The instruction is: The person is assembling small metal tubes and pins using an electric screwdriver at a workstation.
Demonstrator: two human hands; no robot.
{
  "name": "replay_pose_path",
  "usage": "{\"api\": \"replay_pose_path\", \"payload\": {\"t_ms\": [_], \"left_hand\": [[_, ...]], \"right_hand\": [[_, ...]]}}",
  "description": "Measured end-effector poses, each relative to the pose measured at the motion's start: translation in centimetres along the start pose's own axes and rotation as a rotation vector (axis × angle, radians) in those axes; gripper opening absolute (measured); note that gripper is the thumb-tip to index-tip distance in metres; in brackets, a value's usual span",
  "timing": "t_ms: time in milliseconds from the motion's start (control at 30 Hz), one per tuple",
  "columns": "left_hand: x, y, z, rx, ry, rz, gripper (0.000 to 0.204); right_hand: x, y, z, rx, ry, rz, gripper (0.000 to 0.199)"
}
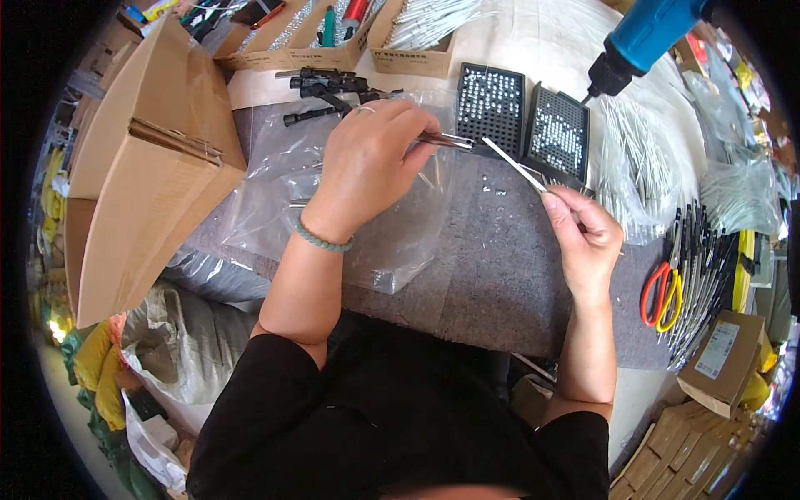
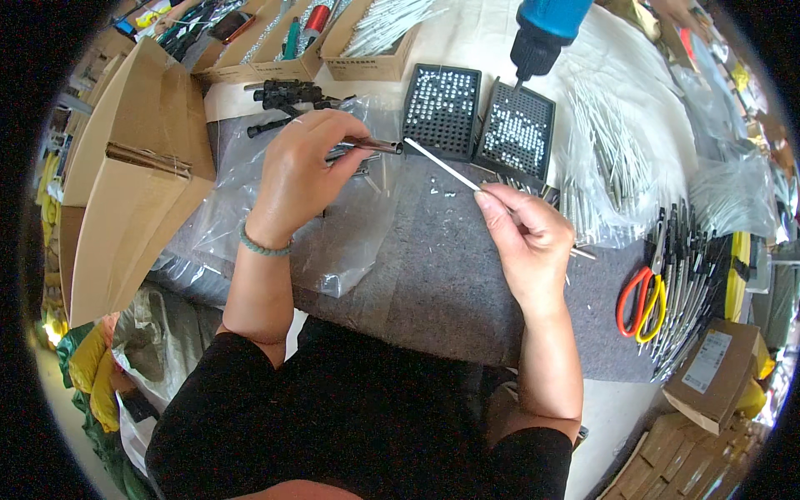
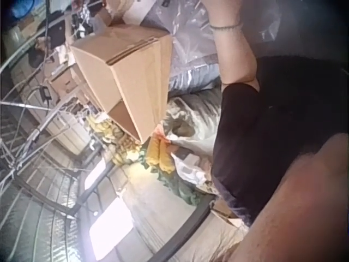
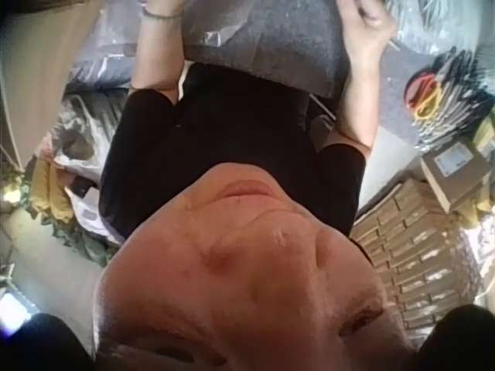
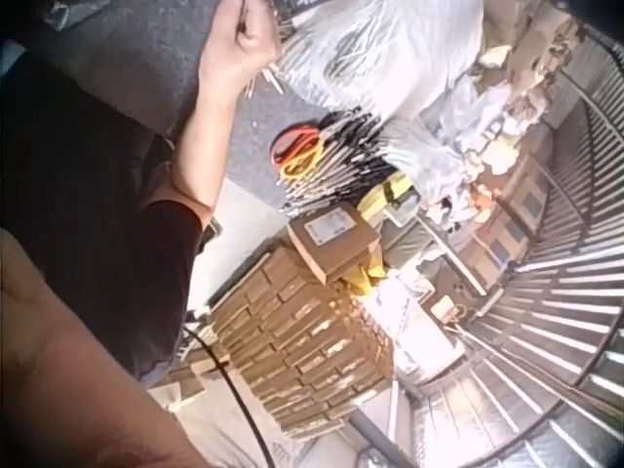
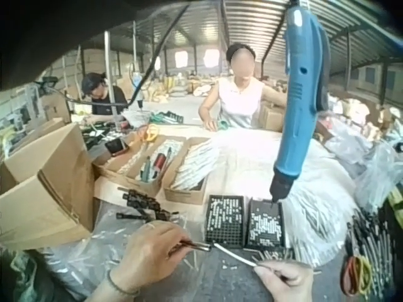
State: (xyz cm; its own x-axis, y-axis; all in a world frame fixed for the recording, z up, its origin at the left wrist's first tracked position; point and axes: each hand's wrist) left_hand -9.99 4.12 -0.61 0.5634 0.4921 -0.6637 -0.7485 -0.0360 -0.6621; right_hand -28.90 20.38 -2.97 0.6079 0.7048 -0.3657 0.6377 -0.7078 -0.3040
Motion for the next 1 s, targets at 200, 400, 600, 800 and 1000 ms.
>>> {"api": "replay_pose_path", "payload": {"t_ms": [200,400,600,800,1000], "left_hand": [[0.4,0.8,0.0,0.027,0.068,0.072,0.013],[0.6,1.8,1.2,0.108,0.204,-0.059,0.017],[0.9,2.7,1.9,0.088,0.260,-0.137,0.017],[0.3,4.0,2.8,0.146,0.430,0.024,0.018],[1.8,3.7,4.6,0.867,-0.682,-0.430,0.019]], "right_hand": [[0.2,0.3,-0.2,0.082,-0.039,-0.060,0.012],[0.2,1.0,-0.1,0.171,-0.184,-0.059,0.011],[0.1,0.8,-1.1,0.420,-0.107,-0.252,0.025],[0.4,1.0,-0.5,0.423,-0.215,-0.283,0.027],[0.4,1.2,-0.1,0.074,0.009,-0.113,0.020]]}}
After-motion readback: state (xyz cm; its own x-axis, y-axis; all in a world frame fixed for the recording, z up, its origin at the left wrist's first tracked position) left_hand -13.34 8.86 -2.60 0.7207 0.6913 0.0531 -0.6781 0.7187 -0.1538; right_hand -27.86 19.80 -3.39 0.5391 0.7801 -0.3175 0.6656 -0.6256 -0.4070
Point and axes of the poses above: each hand's wrist, its own x-axis away from the middle knuckle, its own y-axis out of the palm, z = x × y, and after that the axes turned 8 degrees about z, right-handed
